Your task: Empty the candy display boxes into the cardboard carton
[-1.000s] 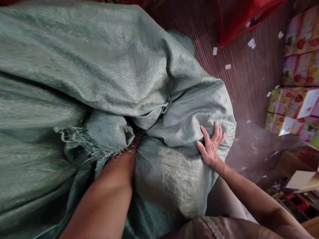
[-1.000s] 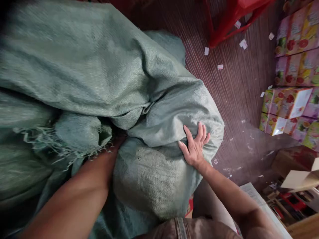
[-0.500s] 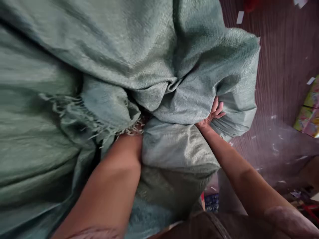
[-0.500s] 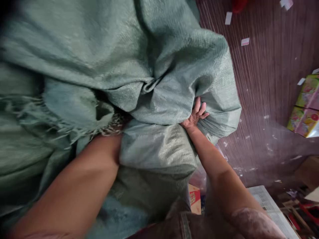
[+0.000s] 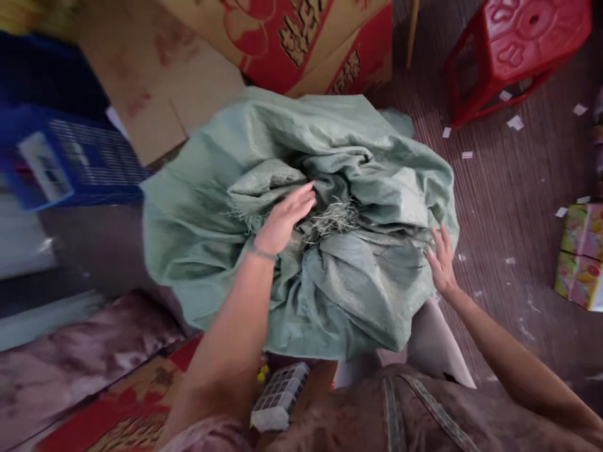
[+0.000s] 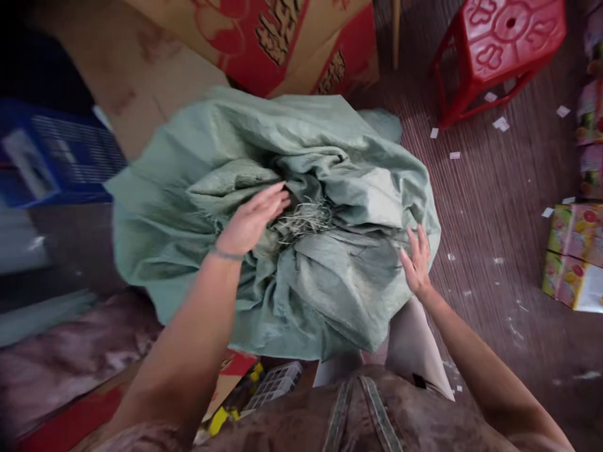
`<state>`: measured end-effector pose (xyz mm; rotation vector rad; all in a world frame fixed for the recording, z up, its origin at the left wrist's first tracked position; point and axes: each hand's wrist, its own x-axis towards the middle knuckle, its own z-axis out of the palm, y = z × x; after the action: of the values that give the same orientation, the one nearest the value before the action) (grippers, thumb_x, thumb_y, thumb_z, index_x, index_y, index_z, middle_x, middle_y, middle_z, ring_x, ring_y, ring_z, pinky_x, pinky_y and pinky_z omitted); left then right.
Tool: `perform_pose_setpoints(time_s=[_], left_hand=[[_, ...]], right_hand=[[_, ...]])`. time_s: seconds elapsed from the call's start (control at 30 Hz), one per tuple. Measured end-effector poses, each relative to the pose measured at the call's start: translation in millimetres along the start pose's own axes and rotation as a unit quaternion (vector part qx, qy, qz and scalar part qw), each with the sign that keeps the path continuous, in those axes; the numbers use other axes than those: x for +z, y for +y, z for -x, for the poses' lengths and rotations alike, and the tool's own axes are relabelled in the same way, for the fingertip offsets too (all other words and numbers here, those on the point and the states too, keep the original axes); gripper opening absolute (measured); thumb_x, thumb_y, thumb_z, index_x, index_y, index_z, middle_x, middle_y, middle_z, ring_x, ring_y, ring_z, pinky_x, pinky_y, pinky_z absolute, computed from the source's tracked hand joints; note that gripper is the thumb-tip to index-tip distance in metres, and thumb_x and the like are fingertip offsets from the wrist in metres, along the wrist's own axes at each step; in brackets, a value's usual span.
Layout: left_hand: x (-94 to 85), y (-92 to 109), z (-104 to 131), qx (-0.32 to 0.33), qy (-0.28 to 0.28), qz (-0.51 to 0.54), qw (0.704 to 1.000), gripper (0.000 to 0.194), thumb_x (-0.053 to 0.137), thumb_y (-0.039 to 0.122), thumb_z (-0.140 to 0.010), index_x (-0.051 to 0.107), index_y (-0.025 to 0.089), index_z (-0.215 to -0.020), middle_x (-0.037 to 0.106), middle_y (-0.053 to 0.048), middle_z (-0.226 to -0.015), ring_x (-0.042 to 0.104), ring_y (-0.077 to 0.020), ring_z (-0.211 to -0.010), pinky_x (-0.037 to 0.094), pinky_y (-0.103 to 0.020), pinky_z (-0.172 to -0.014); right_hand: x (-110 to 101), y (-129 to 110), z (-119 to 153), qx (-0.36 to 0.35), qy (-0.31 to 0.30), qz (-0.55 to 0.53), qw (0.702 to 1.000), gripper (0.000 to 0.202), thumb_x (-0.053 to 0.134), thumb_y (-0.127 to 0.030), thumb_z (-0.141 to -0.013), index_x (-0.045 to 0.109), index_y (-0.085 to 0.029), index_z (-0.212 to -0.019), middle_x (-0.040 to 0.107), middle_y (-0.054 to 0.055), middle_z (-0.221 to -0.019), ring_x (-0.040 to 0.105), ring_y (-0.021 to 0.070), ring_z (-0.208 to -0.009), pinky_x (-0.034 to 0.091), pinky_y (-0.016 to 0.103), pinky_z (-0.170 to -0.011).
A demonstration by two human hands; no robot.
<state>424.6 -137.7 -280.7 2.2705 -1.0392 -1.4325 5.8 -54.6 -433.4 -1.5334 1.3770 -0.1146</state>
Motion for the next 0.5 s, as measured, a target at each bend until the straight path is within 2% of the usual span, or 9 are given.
perform_pose_setpoints(time_s=[0.03,0.1,0.13,0.17,0.23,0.27,0.33,0.43,0.5], left_hand=[[-17.7,0,36,0.003,0.013,-0.016,1.000,0.063,0.059,0.063,-0.100,0.066,0.023,-0.149,0.070,-0.014,-0.145,0.065,-0.0359,-0.137,0.051,-0.057,-0.120],[-52.0,-17,109,0.034,0.141,-0.172,0.974,0.053,0.059,0.059,-0.101,0.074,0.026,-0.139,0.067,-0.012,-0.150,0.060,-0.0365,-0.143,0.044,-0.058,-0.126],[-67.0,-32,142,0.044,0.226,-0.266,0.936,0.054,0.062,0.058,-0.099,0.072,0.028,-0.143,0.058,-0.012,-0.161,0.051,-0.0390,-0.152,0.036,-0.061,-0.130],[-79.7,-52,171,0.029,0.273,-0.341,0.899,0.062,0.064,0.059,-0.095,0.066,0.030,-0.150,0.045,-0.011,-0.172,0.038,-0.0429,-0.160,0.027,-0.066,-0.133],[-95.5,-100,207,-0.039,0.293,-0.411,0.863,0.080,0.061,0.064,-0.091,0.054,0.027,-0.161,0.018,-0.014,-0.183,0.017,-0.0508,-0.166,0.018,-0.075,-0.130],[-98.2,-125,214,-0.089,0.265,-0.425,0.861,0.083,0.059,0.064,-0.091,0.052,0.021,-0.162,0.013,-0.018,-0.183,0.013,-0.0527,-0.166,0.017,-0.077,-0.129],[-94.6,-170,207,-0.163,0.205,-0.447,0.855,0.081,0.057,0.062,-0.093,0.058,0.011,-0.156,0.014,-0.029,-0.180,0.014,-0.0538,-0.165,0.012,-0.078,-0.127],[-81.8,-217,166,-0.199,0.183,-0.468,0.841,0.069,0.065,0.060,-0.093,0.073,0.003,-0.132,0.019,-0.037,-0.175,0.016,-0.0534,-0.164,0.010,-0.074,-0.128],[-80.7,-237,137,-0.198,0.195,-0.459,0.844,0.067,0.068,0.063,-0.091,0.078,0.002,-0.118,0.021,-0.039,-0.173,0.018,-0.0550,-0.162,0.013,-0.071,-0.127]], right_hand=[[-7,-5,32,-0.053,0.014,0.005,0.998,0.072,0.029,-0.055,-0.109,0.016,-0.032,-0.176,0.009,0.011,-0.182,0.013,0.0390,-0.168,0.024,0.070,-0.129],[-4,-21,94,-0.154,0.017,0.016,0.988,0.080,0.040,-0.064,-0.105,0.018,-0.033,-0.175,0.010,0.014,-0.182,0.015,0.0449,-0.167,0.024,0.072,-0.128],[6,-34,118,-0.191,0.005,0.025,0.981,0.083,0.044,-0.067,-0.103,0.022,-0.031,-0.174,0.013,0.016,-0.181,0.017,0.0468,-0.165,0.025,0.072,-0.126],[22,-49,136,-0.223,-0.003,0.035,0.974,0.083,0.048,-0.069,-0.102,0.029,-0.030,-0.172,0.019,0.019,-0.178,0.020,0.0482,-0.163,0.027,0.072,-0.124],[62,-85,150,-0.245,-0.008,0.064,0.967,0.074,0.057,-0.067,-0.099,0.047,-0.029,-0.162,0.034,0.020,-0.170,0.025,0.0486,-0.159,0.028,0.071,-0.121],[83,-103,146,-0.238,-0.004,0.080,0.968,0.068,0.062,-0.064,-0.098,0.055,-0.029,-0.156,0.040,0.019,-0.164,0.028,0.0480,-0.156,0.027,0.070,-0.121],[125,-134,124,-0.210,0.018,0.103,0.972,0.057,0.070,-0.057,-0.093,0.067,-0.031,-0.144,0.051,0.015,-0.151,0.032,0.0450,-0.151,0.024,0.067,-0.122],[173,-163,82,-0.201,0.035,0.125,0.971,0.042,0.075,-0.049,-0.089,0.077,-0.032,-0.127,0.058,0.012,-0.130,0.037,0.0383,-0.138,0.027,0.059,-0.119],[197,-174,60,-0.183,-0.009,0.154,0.971,0.030,0.071,-0.044,-0.092,0.081,-0.032,-0.117,0.060,0.012,-0.122,0.039,0.0362,-0.129,0.032,0.056,-0.112]])
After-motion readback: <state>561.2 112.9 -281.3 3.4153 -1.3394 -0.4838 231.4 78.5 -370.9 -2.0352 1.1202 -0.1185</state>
